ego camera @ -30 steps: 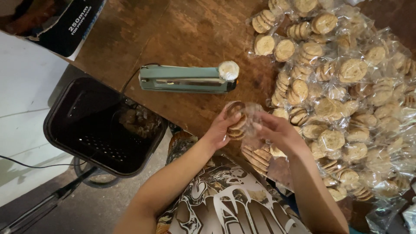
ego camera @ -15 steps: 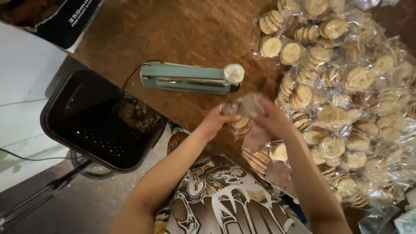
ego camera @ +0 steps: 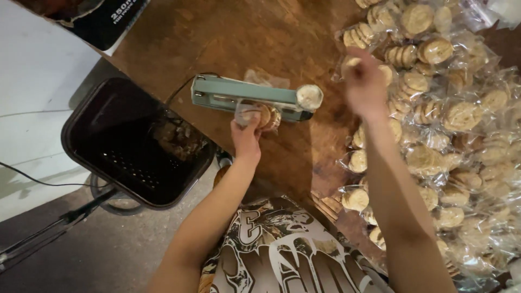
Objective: The person places cookies into plastic bags and seals the bags using a heat sealer on the table.
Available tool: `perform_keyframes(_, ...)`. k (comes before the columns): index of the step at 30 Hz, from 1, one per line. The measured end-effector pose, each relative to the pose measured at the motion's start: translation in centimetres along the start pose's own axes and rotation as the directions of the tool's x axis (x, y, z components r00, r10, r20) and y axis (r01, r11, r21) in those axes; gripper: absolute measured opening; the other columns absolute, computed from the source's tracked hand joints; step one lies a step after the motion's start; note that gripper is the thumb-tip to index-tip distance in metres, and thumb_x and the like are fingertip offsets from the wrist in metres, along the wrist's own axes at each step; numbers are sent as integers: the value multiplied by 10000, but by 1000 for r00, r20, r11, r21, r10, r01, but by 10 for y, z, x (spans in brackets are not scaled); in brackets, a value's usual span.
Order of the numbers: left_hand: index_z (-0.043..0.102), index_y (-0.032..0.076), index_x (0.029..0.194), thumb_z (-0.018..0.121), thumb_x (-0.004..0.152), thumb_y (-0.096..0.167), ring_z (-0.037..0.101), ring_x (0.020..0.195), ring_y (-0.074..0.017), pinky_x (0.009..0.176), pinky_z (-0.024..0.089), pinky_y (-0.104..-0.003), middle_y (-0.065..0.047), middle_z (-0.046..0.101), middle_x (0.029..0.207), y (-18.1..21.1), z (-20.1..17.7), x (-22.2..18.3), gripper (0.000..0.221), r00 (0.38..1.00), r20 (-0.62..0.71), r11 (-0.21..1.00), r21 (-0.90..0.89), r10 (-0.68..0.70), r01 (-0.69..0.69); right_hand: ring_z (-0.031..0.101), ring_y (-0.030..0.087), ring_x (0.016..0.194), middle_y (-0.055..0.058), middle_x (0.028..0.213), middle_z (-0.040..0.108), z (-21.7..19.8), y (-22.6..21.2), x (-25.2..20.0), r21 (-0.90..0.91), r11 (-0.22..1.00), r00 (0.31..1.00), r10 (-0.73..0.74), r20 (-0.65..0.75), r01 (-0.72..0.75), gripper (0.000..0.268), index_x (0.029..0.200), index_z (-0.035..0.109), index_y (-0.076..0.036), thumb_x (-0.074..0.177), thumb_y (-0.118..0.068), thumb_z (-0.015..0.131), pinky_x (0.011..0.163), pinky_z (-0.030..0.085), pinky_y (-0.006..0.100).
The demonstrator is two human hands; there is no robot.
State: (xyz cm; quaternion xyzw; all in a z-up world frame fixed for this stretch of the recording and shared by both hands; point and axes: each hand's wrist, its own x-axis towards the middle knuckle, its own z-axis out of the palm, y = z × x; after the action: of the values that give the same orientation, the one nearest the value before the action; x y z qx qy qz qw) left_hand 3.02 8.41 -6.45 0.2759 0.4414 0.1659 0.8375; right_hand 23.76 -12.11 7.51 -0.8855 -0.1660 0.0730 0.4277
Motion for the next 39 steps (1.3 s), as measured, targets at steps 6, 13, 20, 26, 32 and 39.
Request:
perform_keyframes(6,522,137,1192,790,901,157,623,927,-138,718,510,-294,-3,617,1121,10,-6,3,397,998,60,995,-98,-25,31,559,427,1167,214,1263,628,96,-38,8,-491,822,954,-198,227,288,431,1326,670,-155,899,-114,638,939,496,538)
perform_keyframes(13,538,150,1176,779,884,197,633,931,-118,714,518,-284,14,638,1125,30,7,-10,381,992,-67,989,99,-108,114,579,427,1200,194,1194,659,118,-21,22,-482,863,988,-155,29,149,311,1296,669,-122,993,-158,612,974,497,529)
perform_keyframes(20,548,127,1164,776,899,225,612,910,-127,687,508,-287,3,633,1114,39,11,-13,363,992,-68,977,177,-109,120,589,445,1096,227,1204,644,118,-26,24,-459,884,996,-70,63,92,369,1288,662,-70,947,-213,652,900,489,545)
perform_keyframes(26,547,122,1182,778,896,247,619,906,-143,679,498,-302,-18,640,1107,41,15,-15,389,990,-94,966,226,-106,125,576,442,1143,219,1189,643,117,-22,23,-467,875,992,-117,47,125,390,1301,670,-75,940,-220,666,956,477,542)
perform_keyframes(32,533,118,1225,770,910,266,618,954,-159,718,517,-312,-35,628,1160,44,18,-16,421,989,-85,970,202,-117,132,532,434,1205,208,1253,609,117,-22,24,-489,869,996,-42,72,72,373,1260,678,-74,922,-231,667,989,444,550)
perform_keyframes(39,522,200,1258,755,877,235,637,992,-131,742,547,-326,19,626,1182,43,26,-22,449,975,-114,966,155,-189,205,519,425,1229,183,1301,601,113,-33,22,-468,882,998,-21,56,45,370,1295,678,-102,954,-240,649,1037,413,550)
